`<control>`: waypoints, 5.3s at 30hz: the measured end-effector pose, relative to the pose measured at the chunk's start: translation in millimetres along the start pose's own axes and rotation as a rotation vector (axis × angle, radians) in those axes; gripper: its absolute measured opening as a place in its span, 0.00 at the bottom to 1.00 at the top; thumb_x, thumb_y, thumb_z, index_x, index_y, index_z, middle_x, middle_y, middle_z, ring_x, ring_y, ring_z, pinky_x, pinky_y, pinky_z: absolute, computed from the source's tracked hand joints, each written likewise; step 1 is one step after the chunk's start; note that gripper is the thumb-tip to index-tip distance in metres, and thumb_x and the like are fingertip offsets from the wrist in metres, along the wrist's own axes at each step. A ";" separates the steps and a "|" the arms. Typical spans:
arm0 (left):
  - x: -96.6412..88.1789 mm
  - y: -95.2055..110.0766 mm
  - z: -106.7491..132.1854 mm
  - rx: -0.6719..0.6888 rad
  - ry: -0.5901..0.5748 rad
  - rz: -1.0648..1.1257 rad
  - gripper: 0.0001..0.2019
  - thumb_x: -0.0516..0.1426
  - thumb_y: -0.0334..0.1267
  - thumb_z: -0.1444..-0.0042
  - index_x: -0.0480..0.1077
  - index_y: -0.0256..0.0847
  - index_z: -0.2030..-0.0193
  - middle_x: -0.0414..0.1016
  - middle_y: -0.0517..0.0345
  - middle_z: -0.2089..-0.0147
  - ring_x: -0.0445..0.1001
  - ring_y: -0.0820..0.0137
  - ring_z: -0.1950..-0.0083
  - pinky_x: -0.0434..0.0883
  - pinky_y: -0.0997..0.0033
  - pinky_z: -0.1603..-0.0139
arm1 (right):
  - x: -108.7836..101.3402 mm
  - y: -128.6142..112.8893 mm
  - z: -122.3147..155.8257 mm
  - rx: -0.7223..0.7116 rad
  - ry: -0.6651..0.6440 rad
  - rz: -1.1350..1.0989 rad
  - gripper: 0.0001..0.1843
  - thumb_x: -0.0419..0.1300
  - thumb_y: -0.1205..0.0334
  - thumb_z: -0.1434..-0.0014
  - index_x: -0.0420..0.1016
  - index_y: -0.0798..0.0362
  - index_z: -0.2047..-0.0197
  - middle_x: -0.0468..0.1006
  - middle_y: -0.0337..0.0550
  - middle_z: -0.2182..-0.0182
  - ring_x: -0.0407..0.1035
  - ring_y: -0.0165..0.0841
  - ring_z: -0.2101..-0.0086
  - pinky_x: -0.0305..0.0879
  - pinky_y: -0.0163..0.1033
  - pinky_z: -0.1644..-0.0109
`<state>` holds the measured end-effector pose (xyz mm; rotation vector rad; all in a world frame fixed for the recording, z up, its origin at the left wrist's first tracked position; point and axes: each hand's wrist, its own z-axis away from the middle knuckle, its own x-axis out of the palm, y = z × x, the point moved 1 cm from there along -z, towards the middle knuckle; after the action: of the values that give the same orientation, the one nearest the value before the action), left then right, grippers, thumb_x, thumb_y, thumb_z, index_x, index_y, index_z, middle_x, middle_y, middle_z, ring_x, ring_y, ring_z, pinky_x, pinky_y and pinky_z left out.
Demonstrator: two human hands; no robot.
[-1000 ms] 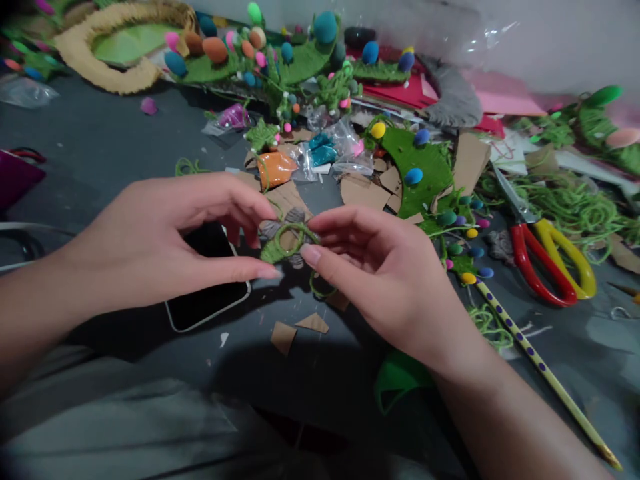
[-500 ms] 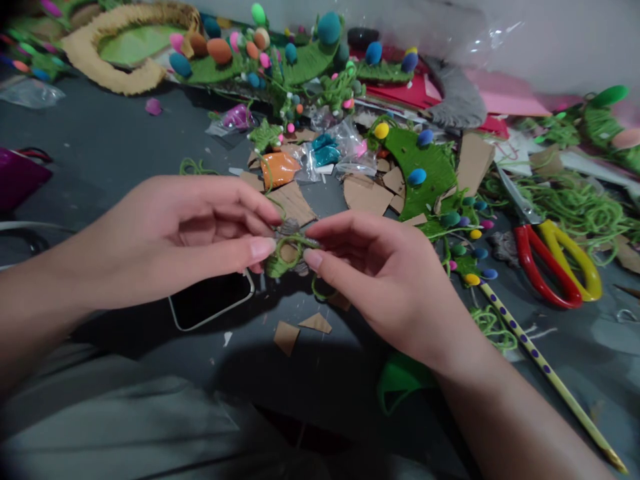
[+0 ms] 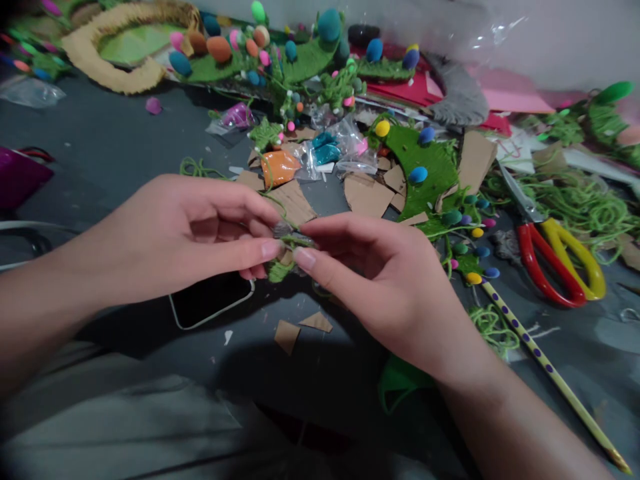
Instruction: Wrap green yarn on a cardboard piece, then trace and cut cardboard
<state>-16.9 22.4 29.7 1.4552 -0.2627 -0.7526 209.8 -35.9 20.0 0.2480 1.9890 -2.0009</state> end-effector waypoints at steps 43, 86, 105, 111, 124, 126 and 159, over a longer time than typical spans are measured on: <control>3.8 2.4 0.3 -0.098 -0.041 0.069 0.13 0.64 0.33 0.40 0.78 0.38 0.49 0.84 0.63 0.66 0.84 0.70 0.65 0.81 0.75 0.62 | 4.5 3.9 -0.3 -0.021 -0.007 0.021 0.15 0.78 0.58 0.42 0.88 0.46 0.51 0.89 0.39 0.62 0.82 0.33 0.68 0.80 0.34 0.65; 4.9 -2.5 3.1 -0.130 -0.071 0.084 0.15 0.66 0.37 0.37 0.73 0.42 0.44 0.85 0.60 0.61 0.87 0.68 0.62 0.84 0.75 0.58 | 1.6 -0.9 7.5 -0.566 0.053 0.577 0.04 0.68 0.65 0.31 0.79 0.46 0.59 0.84 0.39 0.64 0.79 0.35 0.66 0.72 0.41 0.63; 5.0 -4.6 1.8 -0.101 -0.092 0.030 0.15 0.65 0.38 0.37 0.73 0.45 0.44 0.86 0.59 0.59 0.88 0.64 0.58 0.84 0.68 0.58 | -9.8 -0.8 6.1 -0.595 -0.035 0.670 0.10 0.62 0.68 0.29 0.81 0.44 0.51 0.85 0.41 0.55 0.80 0.35 0.60 0.76 0.38 0.58; 7.6 -3.2 0.9 -0.103 -0.085 0.002 0.16 0.67 0.39 0.39 0.74 0.46 0.45 0.85 0.59 0.60 0.87 0.64 0.58 0.81 0.70 0.63 | -5.9 0.9 7.3 -0.623 -0.001 0.694 0.09 0.63 0.69 0.30 0.82 0.45 0.52 0.80 0.43 0.58 0.75 0.33 0.63 0.71 0.38 0.62; 9.7 -5.3 -0.5 -0.092 -0.075 -0.014 0.15 0.68 0.43 0.39 0.76 0.48 0.47 0.82 0.59 0.60 0.83 0.67 0.63 0.77 0.72 0.69 | 1.9 -7.5 9.2 -0.652 0.040 0.716 0.11 0.62 0.72 0.30 0.83 0.47 0.57 0.81 0.45 0.62 0.75 0.34 0.65 0.72 0.40 0.65; 10.0 -5.4 -0.8 -0.096 -0.080 -0.007 0.14 0.67 0.42 0.38 0.76 0.48 0.47 0.82 0.59 0.61 0.84 0.67 0.64 0.77 0.72 0.70 | 3.3 -7.4 9.8 -0.654 0.043 0.711 0.11 0.62 0.72 0.30 0.84 0.47 0.57 0.81 0.45 0.62 0.75 0.34 0.65 0.71 0.40 0.65; 7.8 -2.5 -0.1 -0.048 -0.045 -0.028 0.10 0.62 0.33 0.38 0.75 0.46 0.50 0.84 0.60 0.62 0.86 0.66 0.64 0.80 0.71 0.66 | -3.9 1.7 8.1 -0.714 -0.112 0.685 0.13 0.62 0.73 0.37 0.79 0.51 0.51 0.75 0.51 0.40 0.74 0.43 0.43 0.72 0.49 0.40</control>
<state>-11.7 17.9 25.1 1.4003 -0.2574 -0.8103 214.8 -43.6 19.8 0.5330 2.0244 -0.8215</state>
